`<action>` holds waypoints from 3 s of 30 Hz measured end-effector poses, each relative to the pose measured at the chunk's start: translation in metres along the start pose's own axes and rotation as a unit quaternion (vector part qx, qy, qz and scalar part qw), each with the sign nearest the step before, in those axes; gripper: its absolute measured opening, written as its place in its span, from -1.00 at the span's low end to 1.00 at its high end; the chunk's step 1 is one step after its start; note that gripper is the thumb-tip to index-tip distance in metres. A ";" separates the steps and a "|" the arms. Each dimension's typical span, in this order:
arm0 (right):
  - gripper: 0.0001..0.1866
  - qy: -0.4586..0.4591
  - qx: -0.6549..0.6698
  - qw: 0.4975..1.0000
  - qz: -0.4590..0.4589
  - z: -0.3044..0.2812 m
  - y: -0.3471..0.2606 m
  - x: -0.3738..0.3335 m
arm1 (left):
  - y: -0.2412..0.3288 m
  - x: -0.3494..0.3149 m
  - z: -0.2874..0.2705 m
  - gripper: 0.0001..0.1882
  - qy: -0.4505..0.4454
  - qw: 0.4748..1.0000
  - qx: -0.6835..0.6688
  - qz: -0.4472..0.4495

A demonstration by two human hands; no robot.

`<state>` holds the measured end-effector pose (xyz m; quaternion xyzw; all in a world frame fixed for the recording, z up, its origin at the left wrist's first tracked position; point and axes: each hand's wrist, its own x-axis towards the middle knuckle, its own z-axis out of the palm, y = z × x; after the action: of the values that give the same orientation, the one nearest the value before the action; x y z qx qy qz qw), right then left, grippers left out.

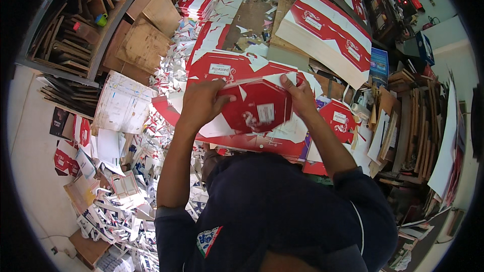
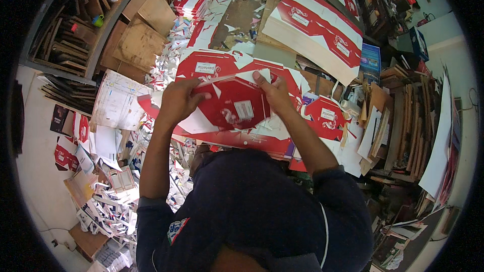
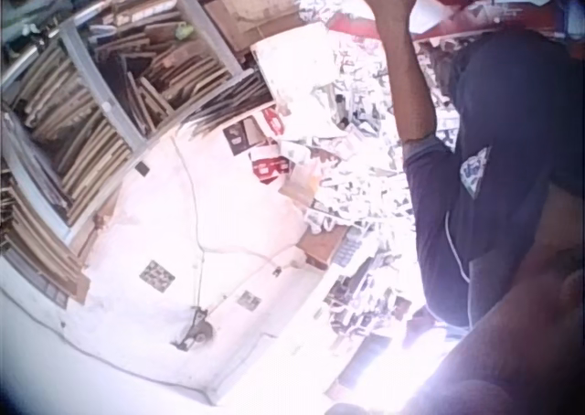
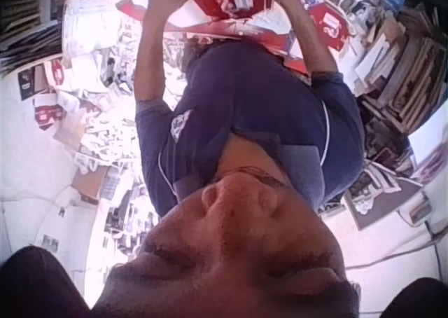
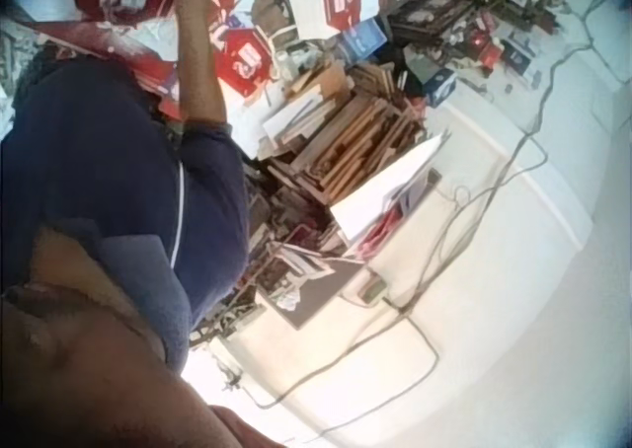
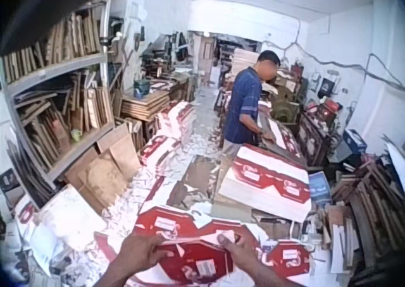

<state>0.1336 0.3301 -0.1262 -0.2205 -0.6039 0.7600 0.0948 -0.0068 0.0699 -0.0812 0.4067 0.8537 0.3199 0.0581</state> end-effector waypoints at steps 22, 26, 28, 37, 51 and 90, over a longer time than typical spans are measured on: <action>-0.68 -0.064 -0.173 0.976 0.117 0.037 -0.057 -0.019 | -0.025 -0.036 0.067 -0.58 -0.093 0.992 -0.042 0.068; -0.62 -0.046 0.151 0.986 0.054 0.049 -0.049 0.021 | -0.019 -0.041 0.087 -0.59 -0.108 0.993 -0.027 0.049; -0.60 -0.028 0.263 0.958 -0.113 0.074 -0.088 0.035 | -0.021 -0.048 0.104 -0.55 -0.123 0.991 -0.037 0.025; 0.12 -0.231 -0.410 0.849 -0.239 0.238 -0.106 0.107 | -0.024 -0.047 0.096 -0.57 -0.148 0.988 -0.003 -0.044; -0.58 -0.330 -0.324 0.878 0.122 0.010 0.052 0.025 | -0.063 -0.052 0.116 -0.50 -0.097 0.990 -0.049 -0.091; -0.54 -0.270 0.005 0.885 0.380 0.061 0.091 0.015 | -0.058 -0.075 0.131 -0.59 0.006 0.991 -0.094 -0.098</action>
<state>0.1037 0.2598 -0.2058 -0.2187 -0.4724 0.7710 -0.3668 0.0521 0.0537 -0.2308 0.3120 0.8558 0.3941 0.1221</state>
